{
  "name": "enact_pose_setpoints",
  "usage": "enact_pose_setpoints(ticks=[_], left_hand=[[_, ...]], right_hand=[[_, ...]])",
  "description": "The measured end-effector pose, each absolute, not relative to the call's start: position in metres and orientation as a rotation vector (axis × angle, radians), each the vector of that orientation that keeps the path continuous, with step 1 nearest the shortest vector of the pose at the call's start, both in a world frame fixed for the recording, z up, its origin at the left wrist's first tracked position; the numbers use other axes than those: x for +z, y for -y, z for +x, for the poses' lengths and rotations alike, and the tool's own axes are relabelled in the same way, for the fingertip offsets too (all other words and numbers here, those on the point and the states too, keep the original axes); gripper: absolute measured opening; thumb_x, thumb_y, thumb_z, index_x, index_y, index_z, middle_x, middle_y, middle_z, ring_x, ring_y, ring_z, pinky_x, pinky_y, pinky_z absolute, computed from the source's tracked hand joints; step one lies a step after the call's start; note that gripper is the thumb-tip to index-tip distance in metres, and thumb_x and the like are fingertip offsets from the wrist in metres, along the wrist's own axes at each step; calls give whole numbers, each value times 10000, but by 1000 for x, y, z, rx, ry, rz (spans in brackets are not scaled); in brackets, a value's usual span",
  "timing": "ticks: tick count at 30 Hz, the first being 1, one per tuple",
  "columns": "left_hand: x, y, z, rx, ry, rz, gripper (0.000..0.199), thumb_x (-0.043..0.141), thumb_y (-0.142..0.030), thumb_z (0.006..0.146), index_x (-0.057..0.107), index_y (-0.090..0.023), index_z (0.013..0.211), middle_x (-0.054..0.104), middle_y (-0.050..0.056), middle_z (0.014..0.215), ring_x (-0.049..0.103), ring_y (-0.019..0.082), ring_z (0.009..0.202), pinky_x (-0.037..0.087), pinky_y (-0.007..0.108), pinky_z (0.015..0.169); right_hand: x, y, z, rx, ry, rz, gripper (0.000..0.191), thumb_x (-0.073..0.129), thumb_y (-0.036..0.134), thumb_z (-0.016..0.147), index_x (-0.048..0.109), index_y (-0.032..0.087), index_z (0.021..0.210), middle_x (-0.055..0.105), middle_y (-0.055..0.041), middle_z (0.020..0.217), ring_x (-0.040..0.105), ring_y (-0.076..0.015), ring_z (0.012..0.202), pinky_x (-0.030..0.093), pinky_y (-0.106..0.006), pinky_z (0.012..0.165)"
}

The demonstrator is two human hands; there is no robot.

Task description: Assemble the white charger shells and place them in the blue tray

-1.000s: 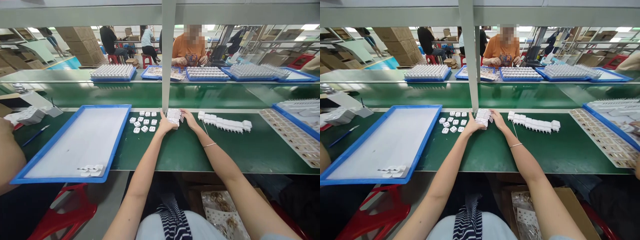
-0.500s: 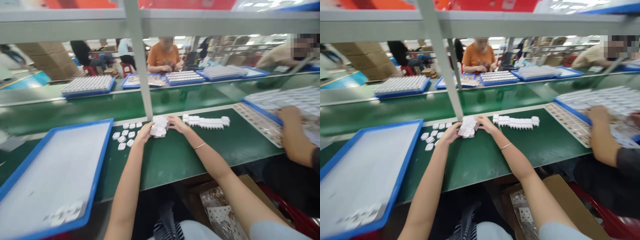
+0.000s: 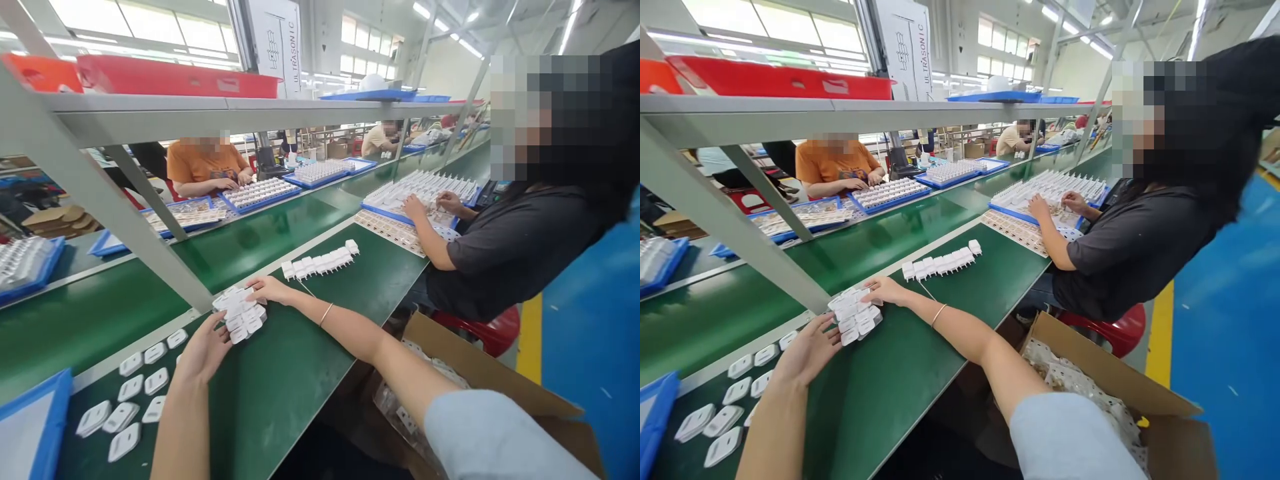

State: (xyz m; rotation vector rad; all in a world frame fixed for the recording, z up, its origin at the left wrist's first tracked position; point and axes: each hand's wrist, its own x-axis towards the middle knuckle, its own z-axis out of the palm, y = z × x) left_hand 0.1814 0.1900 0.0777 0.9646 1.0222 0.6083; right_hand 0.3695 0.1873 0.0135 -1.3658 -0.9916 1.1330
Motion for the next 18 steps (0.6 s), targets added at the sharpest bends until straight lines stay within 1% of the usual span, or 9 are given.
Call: enact_pose_setpoints(ticks=[2,4,5,7,9,10,11,14,18], left_hand=[[75,-185,185,649,-1020,962,311,544,-150,847,603,-109,1150,710,136,965,699,200,797,603,296,648],[69,-180,188,700,-1025,965,388,558,-143,847,554,-126,1235,708,131,1056,702,193,883,605,297,735],[66,-178,190,724,-1029,970,493,588,-126,829,491,-147,1312,700,125,1116,699,193,945,601,310,802],[59,-172,193,764,-1039,987,863,681,-48,738,264,-227,1471,656,105,1261,667,199,1093,551,356,964],[51,-167,196,796,-1064,1078,1188,740,13,642,14,-303,1528,567,95,1404,597,221,1239,467,404,1086],[48,-164,198,806,-1082,1156,1264,753,8,625,-66,-319,1530,511,95,1464,552,237,1300,431,421,1121],[45,-162,200,807,-1106,1251,1290,761,-21,631,-115,-320,1529,456,99,1511,507,255,1349,403,435,1143],[39,-157,205,714,-1222,1569,1245,742,-153,703,-181,-260,1531,329,149,1585,400,314,1428,358,480,1163],[41,-151,209,601,-1324,1769,1202,726,-157,717,-143,-170,1548,197,271,1603,264,426,1469,289,577,1155]], right_hand=[[11,-189,369,1104,1005,-1373,273,633,250,932,603,140,1181,636,-78,1156,659,-178,934,587,-351,775],[9,-190,367,1070,1020,-1381,280,641,242,925,604,141,1184,630,-83,1184,656,-190,972,585,-367,800],[8,-191,367,1048,1028,-1387,279,646,239,921,608,140,1179,628,-84,1192,652,-196,992,581,-376,816],[6,-192,366,1002,1043,-1400,270,655,237,915,617,140,1164,629,-84,1197,642,-207,1029,571,-396,850],[5,-193,366,974,1054,-1413,261,658,238,911,624,139,1151,633,-82,1191,638,-212,1044,562,-408,870],[4,-193,366,969,1056,-1419,257,659,239,911,626,140,1146,635,-82,1187,638,-211,1043,561,-409,872],[3,-194,366,968,1057,-1422,254,659,239,911,628,140,1143,638,-82,1182,641,-209,1036,563,-406,869],[2,-196,366,971,1061,-1424,250,657,240,914,628,141,1142,645,-79,1165,651,-197,1003,573,-386,843],[2,-196,367,973,1076,-1430,247,655,248,917,628,137,1136,654,-75,1141,662,-184,962,580,-368,815]])
